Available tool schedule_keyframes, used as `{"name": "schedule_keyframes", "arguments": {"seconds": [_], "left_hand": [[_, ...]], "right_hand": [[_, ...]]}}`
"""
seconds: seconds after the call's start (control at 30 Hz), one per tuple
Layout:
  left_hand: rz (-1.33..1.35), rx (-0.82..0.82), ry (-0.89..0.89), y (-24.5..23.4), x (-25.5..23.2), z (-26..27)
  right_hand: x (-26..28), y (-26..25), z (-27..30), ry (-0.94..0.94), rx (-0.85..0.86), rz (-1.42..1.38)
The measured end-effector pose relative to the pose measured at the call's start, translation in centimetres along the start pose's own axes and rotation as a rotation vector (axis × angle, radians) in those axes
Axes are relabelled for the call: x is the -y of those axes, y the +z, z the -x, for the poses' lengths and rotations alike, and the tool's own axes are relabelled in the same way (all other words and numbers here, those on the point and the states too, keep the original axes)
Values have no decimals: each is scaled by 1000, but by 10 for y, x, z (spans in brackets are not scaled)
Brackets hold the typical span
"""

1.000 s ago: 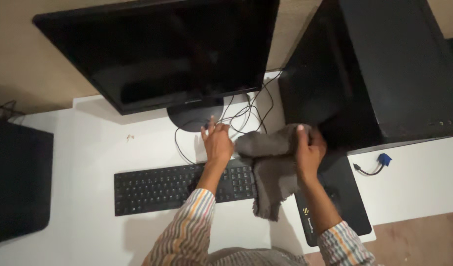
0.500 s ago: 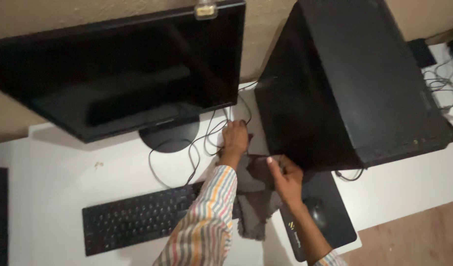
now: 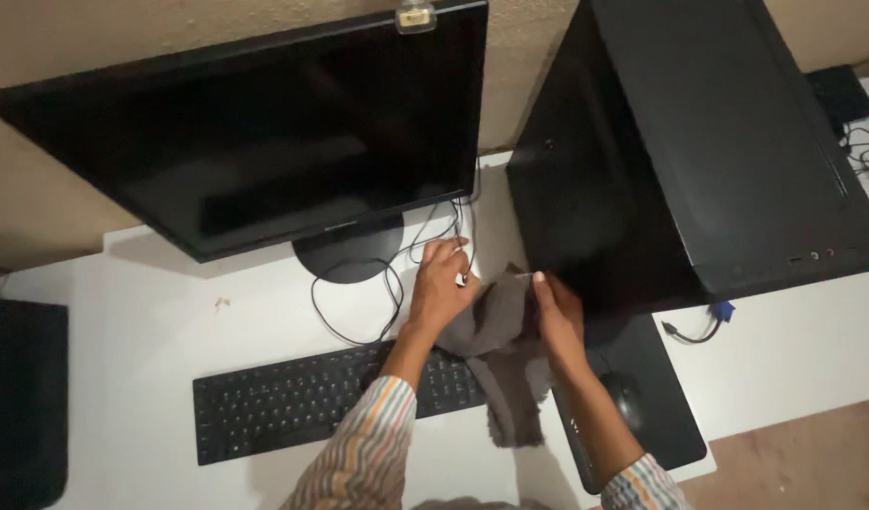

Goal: The person wipes a white desk surface with a gray cloth, cleaning around a keyboard, mouse, and monitor. They also wipe the monitor base and the computer tower, then reposition the keyboard and mouse.

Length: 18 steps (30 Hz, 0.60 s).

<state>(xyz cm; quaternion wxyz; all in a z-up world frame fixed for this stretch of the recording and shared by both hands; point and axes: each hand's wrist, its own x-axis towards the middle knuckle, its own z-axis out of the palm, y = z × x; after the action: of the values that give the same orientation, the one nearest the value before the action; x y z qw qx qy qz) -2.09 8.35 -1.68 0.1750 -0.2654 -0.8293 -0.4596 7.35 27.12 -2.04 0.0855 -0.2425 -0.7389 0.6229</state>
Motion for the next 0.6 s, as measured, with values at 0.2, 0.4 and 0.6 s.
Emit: {"name": "schedule_keyframes", "arguments": {"seconds": [0.2, 0.4, 0.6], "left_hand": [[334, -46, -463, -20, -29, 18], [448, -197, -550, -29, -11, 55], [156, -224, -615, -48, 17, 85]], "right_hand": [[13, 9, -6, -53, -34, -29], [1, 17, -37, -222, 75, 89], [4, 5, -42, -170, 599, 525]]}}
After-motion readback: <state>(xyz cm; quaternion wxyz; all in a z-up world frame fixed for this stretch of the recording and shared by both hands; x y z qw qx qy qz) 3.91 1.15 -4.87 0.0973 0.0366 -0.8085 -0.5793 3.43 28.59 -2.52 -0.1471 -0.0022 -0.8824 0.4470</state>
